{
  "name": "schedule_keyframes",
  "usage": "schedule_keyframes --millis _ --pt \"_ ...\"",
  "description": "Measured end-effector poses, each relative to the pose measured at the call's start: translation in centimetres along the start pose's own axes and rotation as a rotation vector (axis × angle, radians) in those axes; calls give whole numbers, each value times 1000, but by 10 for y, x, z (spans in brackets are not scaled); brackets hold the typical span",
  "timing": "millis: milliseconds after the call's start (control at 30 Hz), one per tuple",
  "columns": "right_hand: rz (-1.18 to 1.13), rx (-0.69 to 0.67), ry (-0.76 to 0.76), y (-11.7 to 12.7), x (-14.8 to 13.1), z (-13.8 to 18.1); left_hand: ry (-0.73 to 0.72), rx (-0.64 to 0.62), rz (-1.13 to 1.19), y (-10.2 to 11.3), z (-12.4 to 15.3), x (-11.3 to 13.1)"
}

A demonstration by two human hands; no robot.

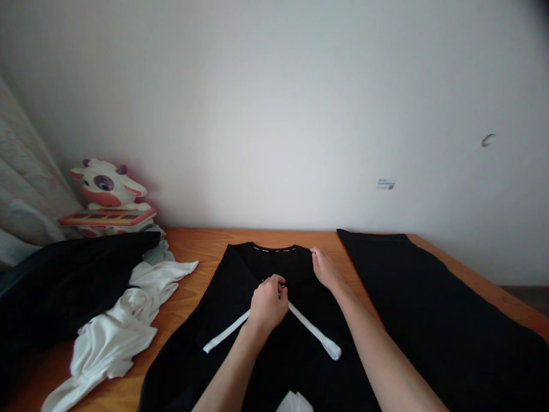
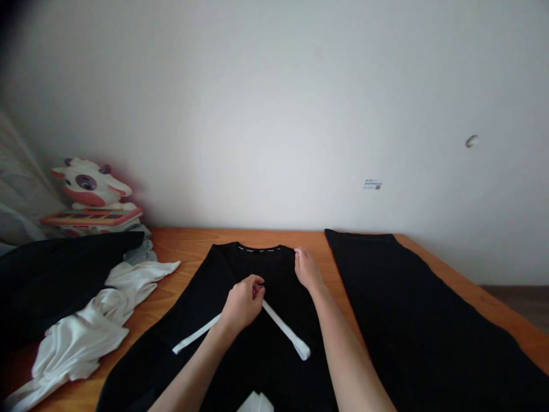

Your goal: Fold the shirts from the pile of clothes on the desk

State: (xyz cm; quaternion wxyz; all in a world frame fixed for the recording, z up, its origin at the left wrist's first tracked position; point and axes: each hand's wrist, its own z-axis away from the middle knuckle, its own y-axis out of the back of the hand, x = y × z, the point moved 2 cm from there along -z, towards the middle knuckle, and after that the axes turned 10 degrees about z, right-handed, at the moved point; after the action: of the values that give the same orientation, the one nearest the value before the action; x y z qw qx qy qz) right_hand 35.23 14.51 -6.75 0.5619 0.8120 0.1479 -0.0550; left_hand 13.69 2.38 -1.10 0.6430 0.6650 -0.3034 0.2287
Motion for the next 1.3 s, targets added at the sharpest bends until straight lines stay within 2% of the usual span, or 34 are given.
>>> schedule_keyframes --millis 100,167,233,300,367,567,733,833,1000,1167,1300 --pt "27 34 -7 4 -3 3 -49 43 -127 1 3 4" --pt "56 55 -6 7 -6 5 -162 54 -194 -4 7 12" --pt "93 73 1 12 -10 7 -317 -9 -173 -14 14 22" --pt "132 83 11 18 -15 9 -455 -127 -120 -25 21 29" --pt "169 85 24 23 -20 11 -508 -210 -108 -33 27 31" --pt "237 57 57 30 -26 16 -378 -292 -164 -35 30 14" --pt "275 -9 80 29 -29 16 -371 -307 -181 -33 28 13" --pt "309 -56 72 27 -36 15 -349 -236 -217 -30 21 14" --pt "330 -100 -14 17 -53 18 -215 1 -304 -20 7 6" --pt "296 -135 -34 3 -60 29 -111 63 -382 -19 4 -16" --pt "279 -136 -41 5 -60 31 -97 87 -458 -26 4 -27"
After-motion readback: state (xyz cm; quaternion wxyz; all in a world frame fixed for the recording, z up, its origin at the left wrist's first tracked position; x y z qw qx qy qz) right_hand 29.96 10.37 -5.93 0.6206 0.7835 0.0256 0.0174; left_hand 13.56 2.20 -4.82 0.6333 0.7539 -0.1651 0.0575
